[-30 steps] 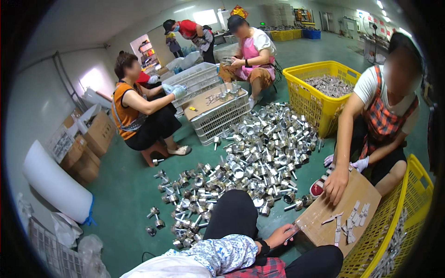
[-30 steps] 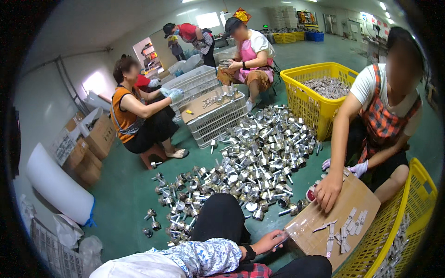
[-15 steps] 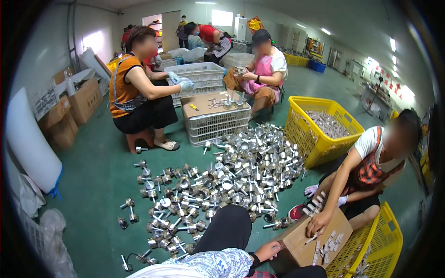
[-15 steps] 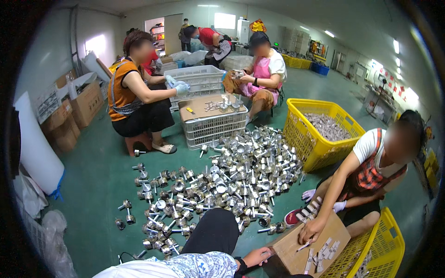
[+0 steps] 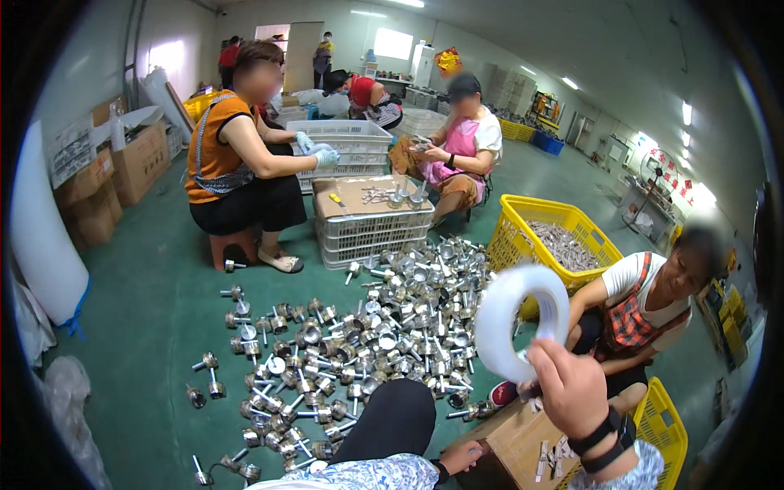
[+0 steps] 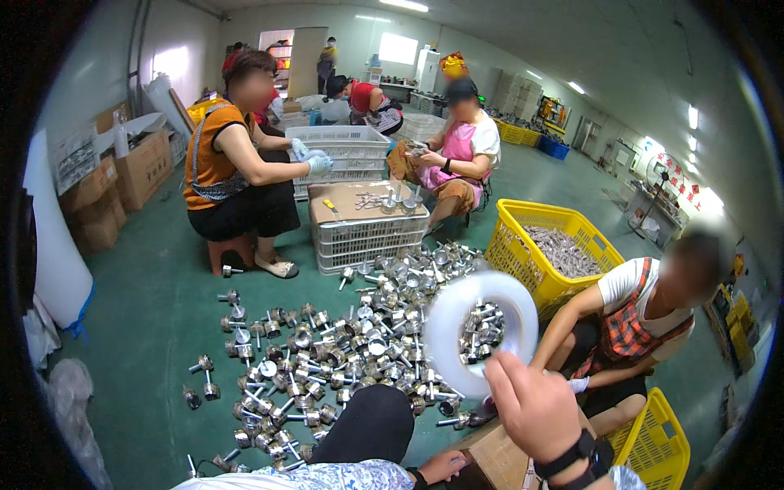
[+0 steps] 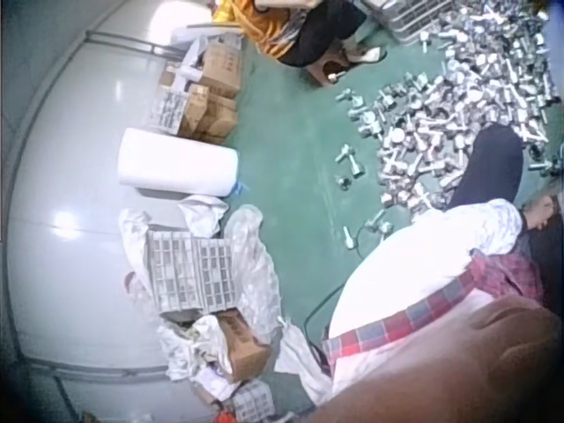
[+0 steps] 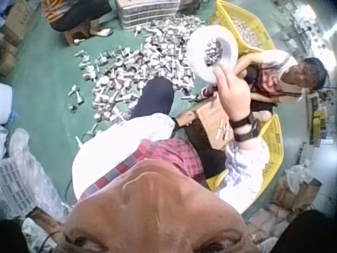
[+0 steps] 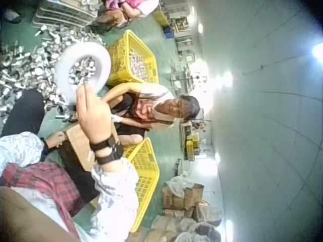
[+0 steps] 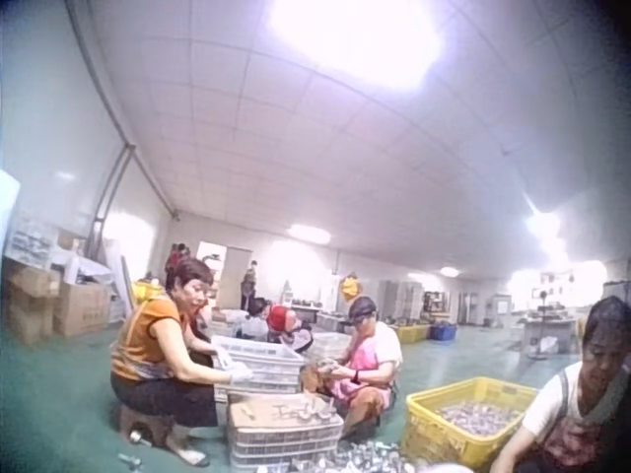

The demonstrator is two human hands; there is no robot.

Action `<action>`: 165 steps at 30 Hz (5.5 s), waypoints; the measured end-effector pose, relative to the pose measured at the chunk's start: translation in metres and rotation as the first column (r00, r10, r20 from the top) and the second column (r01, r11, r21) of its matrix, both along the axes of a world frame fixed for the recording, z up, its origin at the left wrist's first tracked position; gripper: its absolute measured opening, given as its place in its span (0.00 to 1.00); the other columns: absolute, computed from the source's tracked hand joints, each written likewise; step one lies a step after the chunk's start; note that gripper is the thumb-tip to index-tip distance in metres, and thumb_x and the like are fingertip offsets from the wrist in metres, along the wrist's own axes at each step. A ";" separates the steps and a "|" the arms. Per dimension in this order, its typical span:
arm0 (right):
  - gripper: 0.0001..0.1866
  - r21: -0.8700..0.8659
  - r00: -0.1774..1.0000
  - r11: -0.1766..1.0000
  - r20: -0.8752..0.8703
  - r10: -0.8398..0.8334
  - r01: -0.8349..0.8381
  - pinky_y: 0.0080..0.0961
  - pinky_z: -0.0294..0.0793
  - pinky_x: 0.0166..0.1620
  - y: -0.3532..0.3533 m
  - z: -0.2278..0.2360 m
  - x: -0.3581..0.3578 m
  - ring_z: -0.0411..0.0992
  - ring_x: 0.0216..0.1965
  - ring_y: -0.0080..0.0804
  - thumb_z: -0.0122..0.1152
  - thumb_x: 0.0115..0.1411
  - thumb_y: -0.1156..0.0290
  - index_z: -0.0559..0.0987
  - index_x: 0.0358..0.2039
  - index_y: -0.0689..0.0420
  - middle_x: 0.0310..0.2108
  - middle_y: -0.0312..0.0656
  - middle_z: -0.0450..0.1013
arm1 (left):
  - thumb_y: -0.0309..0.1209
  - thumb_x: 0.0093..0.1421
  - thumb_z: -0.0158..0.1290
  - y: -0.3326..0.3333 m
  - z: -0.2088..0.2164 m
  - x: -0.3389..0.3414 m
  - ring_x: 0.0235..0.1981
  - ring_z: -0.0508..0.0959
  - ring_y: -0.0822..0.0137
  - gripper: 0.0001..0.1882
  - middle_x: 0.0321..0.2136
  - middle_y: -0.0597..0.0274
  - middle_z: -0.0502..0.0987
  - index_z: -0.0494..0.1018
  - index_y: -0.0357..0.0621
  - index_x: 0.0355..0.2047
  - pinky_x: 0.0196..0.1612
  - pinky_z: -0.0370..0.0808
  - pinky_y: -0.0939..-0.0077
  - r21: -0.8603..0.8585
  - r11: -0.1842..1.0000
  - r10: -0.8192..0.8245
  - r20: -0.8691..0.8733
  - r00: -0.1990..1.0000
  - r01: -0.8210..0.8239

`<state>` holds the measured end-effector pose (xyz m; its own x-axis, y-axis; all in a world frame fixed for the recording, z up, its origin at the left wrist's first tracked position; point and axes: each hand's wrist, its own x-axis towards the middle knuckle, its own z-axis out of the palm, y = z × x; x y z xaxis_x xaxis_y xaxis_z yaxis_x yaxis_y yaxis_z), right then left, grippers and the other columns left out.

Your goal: Assembling and sorting small metal hardware components like latches and door handles in a manufacturing setting.

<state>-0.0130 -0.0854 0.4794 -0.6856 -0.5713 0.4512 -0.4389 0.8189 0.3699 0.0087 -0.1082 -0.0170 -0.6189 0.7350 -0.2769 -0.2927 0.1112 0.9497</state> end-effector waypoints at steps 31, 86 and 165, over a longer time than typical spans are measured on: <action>0.14 -0.056 0.981 0.996 -0.183 0.063 -0.075 0.29 0.78 0.31 0.006 -0.003 -0.215 0.78 0.29 0.33 0.58 0.56 0.74 0.76 0.44 0.56 0.38 0.38 0.74 | 0.37 0.68 0.53 -0.040 -0.007 -0.064 0.24 0.75 0.72 0.15 0.31 0.64 0.78 0.71 0.47 0.51 0.23 0.73 0.77 0.032 0.994 0.104 0.130 0.986 -0.109; 0.23 -0.312 0.733 0.814 0.653 -0.191 0.490 0.34 0.75 0.31 0.106 -0.229 0.027 0.76 0.32 0.41 0.61 0.50 0.73 0.76 0.49 0.55 0.37 0.42 0.75 | 0.42 0.70 0.49 0.031 -0.004 -0.009 0.20 0.76 0.71 0.18 0.26 0.64 0.77 0.68 0.49 0.55 0.25 0.72 0.75 0.060 0.998 0.032 -0.064 0.997 -0.028; 0.20 -0.208 0.703 0.755 0.573 -0.421 0.622 0.25 0.72 0.43 0.235 -0.339 0.157 0.68 0.51 0.33 0.53 0.58 0.68 0.78 0.51 0.59 0.58 0.43 0.69 | 0.27 0.70 0.47 0.111 0.023 0.019 0.22 0.74 0.74 0.08 0.31 0.63 0.76 0.68 0.42 0.47 0.19 0.71 0.81 0.014 1.000 0.000 0.211 0.977 -0.003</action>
